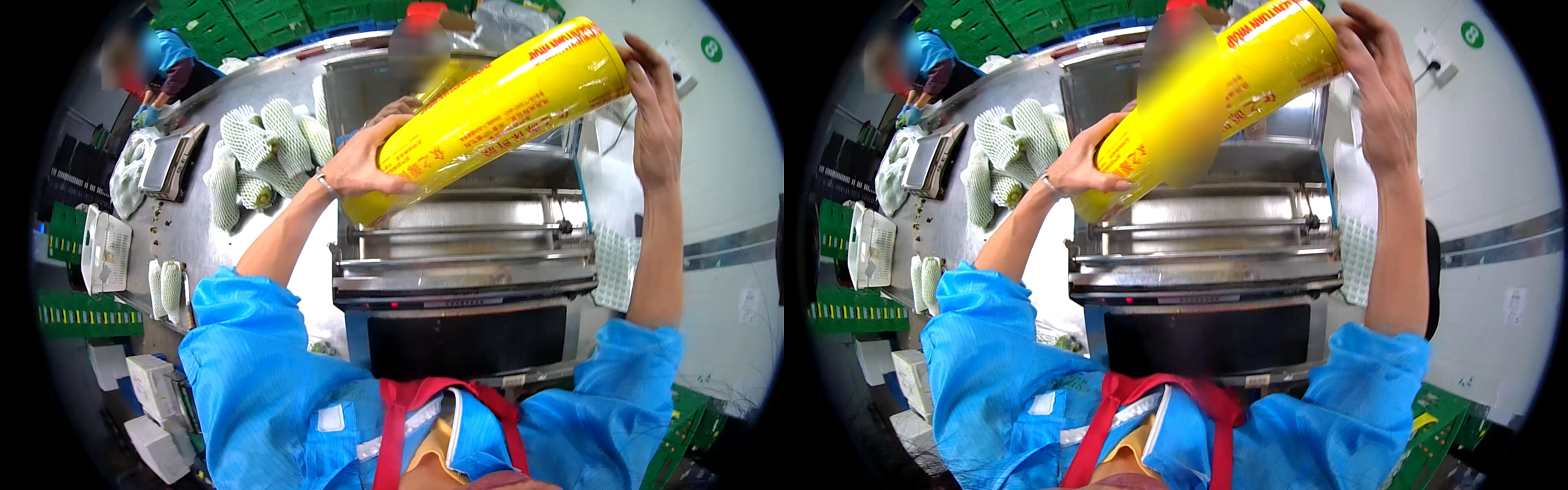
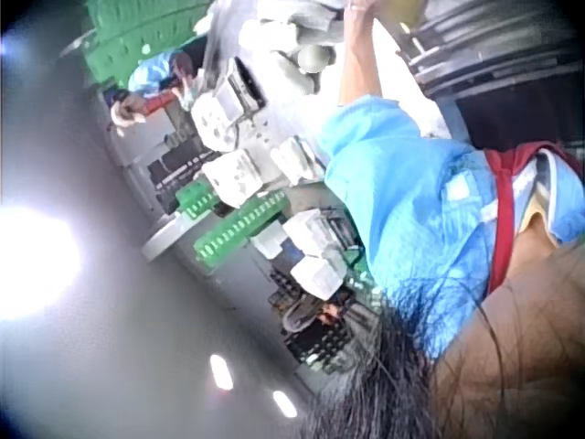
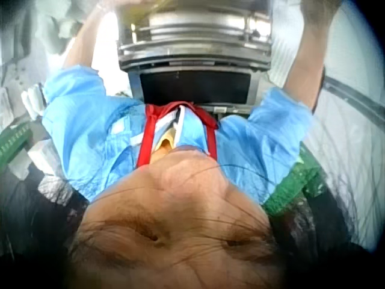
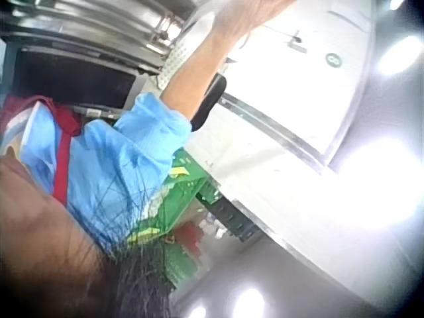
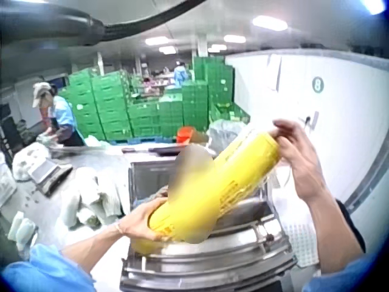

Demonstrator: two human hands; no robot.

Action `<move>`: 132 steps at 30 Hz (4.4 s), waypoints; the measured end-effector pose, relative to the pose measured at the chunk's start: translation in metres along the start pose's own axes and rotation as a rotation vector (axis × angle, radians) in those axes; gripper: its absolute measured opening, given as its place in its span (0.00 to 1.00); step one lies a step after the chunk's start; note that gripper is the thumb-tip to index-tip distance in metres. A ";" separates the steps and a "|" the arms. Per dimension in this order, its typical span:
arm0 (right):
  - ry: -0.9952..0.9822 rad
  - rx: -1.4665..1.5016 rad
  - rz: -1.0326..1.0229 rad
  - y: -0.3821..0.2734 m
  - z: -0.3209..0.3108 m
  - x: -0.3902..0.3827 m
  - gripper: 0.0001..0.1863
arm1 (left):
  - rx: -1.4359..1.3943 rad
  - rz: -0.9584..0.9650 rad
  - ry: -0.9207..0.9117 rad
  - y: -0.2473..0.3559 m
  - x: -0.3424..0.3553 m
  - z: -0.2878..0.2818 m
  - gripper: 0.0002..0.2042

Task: The person labels and wraps individually netted fruits using a label printer and a vacuum-sealing machine. They apply printed labels to the mesh bags, then place the fruits into a vacuum sealer to shrink-wrap them, and finally stack the finished items into green crates.

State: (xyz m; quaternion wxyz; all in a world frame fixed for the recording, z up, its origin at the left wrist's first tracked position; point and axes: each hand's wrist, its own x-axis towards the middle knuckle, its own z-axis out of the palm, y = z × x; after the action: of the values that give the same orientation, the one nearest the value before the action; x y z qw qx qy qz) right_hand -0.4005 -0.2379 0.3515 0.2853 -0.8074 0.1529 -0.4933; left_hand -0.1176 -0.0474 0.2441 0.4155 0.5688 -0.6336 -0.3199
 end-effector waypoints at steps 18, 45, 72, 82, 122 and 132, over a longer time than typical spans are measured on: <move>-0.815 0.591 0.605 -0.054 0.098 -0.079 0.13 | -1.038 -0.358 0.912 0.006 -0.326 0.006 0.29; -0.717 0.002 0.406 -0.223 0.353 -0.205 0.42 | -1.152 -0.228 0.277 -0.098 -0.265 -0.088 0.34; -0.155 0.160 1.126 -0.229 0.241 -0.304 0.14 | -0.065 -0.334 0.484 -0.287 0.100 -0.085 0.35; -0.276 0.145 0.919 -0.242 0.239 -0.286 0.14 | -0.330 -0.455 0.108 -0.191 -0.053 -0.155 0.19; 0.509 0.450 0.207 -0.508 -0.031 -0.650 0.04 | 0.247 -1.079 -0.452 -0.002 -0.693 0.256 0.25; 0.353 0.367 0.027 -0.533 -0.028 -0.603 0.07 | 0.169 -1.083 -0.217 0.032 -0.718 0.270 0.21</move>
State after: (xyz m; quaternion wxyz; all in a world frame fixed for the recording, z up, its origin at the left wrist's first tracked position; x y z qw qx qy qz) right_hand -0.7250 0.4927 0.2597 0.4024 -0.6412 0.1189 -0.6425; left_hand -0.3674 0.6479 0.0339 0.0769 0.8083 -0.3134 -0.4926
